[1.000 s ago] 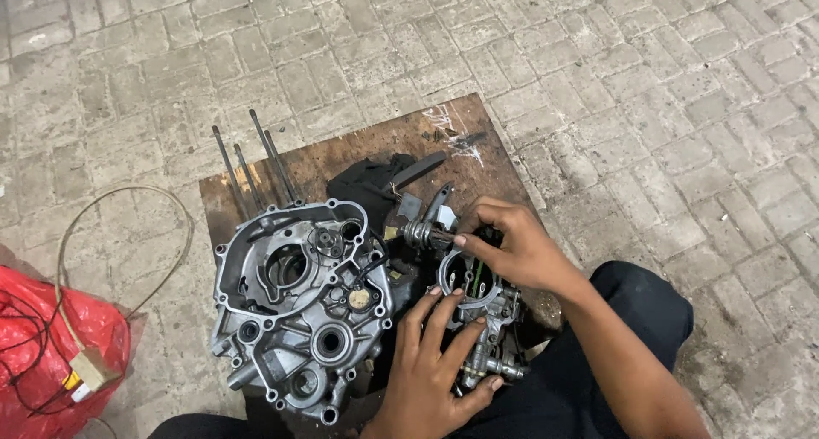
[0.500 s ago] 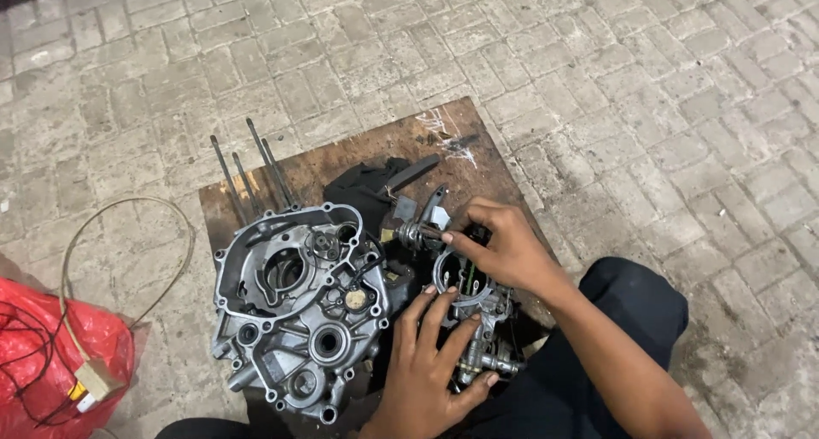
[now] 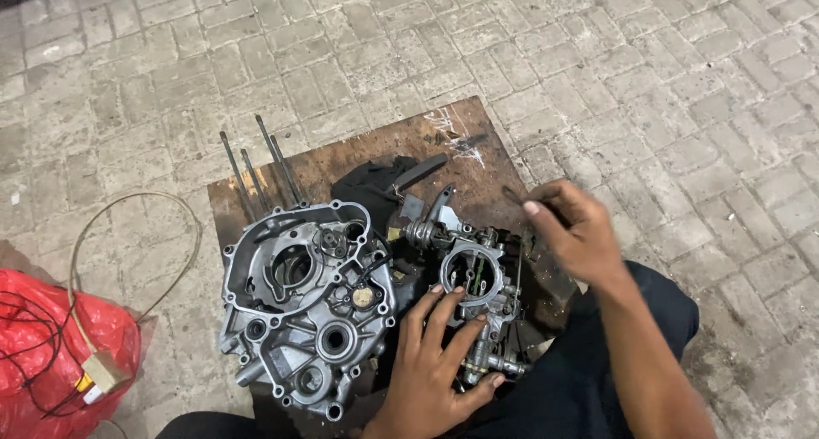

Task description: Cleaning and brushing the internal components of a motorcycle carburetor and engine casing on a wooden board.

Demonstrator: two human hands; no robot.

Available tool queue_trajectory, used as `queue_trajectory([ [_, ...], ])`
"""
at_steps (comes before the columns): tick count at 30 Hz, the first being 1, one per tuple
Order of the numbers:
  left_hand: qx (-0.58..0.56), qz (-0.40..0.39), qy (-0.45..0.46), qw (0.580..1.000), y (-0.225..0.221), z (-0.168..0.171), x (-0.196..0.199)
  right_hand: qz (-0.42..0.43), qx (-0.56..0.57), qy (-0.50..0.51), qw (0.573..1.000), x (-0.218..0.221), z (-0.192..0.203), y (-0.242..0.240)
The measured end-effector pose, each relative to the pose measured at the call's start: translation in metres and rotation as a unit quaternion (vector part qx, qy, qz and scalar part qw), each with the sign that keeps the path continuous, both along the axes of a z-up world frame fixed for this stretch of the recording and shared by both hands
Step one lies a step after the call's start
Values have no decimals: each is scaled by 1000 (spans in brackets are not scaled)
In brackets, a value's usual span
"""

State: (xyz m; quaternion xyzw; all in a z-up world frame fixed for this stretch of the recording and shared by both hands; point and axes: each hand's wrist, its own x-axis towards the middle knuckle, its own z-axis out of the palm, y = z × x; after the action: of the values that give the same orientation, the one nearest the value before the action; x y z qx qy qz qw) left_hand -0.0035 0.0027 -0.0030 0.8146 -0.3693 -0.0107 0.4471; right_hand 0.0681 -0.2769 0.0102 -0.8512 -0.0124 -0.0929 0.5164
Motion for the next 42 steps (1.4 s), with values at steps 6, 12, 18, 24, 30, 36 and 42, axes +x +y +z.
queue_trajectory([
  [6, 4, -3, 3, 1000, 0, -1, 1, 134, -12, 2, 991, -7, 26, -2],
  [12, -17, 11, -7, 1000, -2, 3, 3, 150, -42, -5, 988, -12, 40, 16],
  [18, -14, 7, 2, 1000, -3, 1, 2, 181, -21, -39, 982, -13, 37, 35],
  [24, -16, 4, 12, 1000, -2, 2, 2, 161, -84, -32, 983, -12, 52, 49],
  [30, -11, 5, 1, 1000, -2, -1, 2, 106, -102, -27, 989, -14, 51, 46],
  [36, -21, 2, 11, 1000, -1, 5, 3, 162, -107, -54, 980, -11, 47, 58],
  [42, -18, 9, -5, 1000, -1, 1, 2, 147, -40, -45, 987, -19, 51, 63],
])
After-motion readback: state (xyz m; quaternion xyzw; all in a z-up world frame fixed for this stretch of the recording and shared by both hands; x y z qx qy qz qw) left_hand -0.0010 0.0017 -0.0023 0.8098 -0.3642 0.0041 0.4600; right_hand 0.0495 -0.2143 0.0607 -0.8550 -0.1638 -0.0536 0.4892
